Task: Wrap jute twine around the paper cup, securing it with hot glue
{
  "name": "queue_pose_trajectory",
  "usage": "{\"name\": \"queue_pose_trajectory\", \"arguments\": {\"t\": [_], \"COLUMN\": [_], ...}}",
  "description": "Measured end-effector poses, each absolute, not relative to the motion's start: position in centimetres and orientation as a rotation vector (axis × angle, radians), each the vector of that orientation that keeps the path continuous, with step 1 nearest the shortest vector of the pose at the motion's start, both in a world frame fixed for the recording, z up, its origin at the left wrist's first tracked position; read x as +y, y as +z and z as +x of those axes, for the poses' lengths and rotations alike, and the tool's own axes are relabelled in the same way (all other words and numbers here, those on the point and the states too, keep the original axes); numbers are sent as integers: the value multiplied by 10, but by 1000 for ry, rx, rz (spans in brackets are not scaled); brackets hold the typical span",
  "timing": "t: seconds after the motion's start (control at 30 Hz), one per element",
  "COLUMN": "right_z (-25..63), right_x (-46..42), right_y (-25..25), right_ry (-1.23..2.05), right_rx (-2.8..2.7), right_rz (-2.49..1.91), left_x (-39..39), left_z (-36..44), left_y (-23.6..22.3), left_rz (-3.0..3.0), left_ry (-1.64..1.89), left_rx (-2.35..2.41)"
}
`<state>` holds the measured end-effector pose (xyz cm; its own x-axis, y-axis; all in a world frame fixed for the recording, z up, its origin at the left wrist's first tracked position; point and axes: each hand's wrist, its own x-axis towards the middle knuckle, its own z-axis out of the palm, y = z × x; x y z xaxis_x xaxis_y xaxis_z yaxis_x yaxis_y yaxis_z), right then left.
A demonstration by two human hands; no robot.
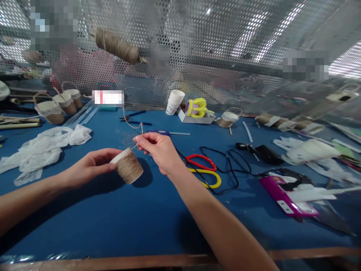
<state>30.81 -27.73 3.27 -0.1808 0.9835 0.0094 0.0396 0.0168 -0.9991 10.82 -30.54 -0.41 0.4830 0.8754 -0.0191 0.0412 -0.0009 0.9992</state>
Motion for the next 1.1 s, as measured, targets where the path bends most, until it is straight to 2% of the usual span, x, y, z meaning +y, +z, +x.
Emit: {"name": "queue_pose_trajectory", "arguments": {"t": [1.1], "right_z": [300], "right_x": [-282], "right_y": [2], "right_ry": [1315], "right_rx": [-1391], "right_rz": [-1208], "left_x": [-304], "left_z": [105], "left_y": [-6], "left_rz": [1269], "left_ry": [828], "left_rx": [708]}}
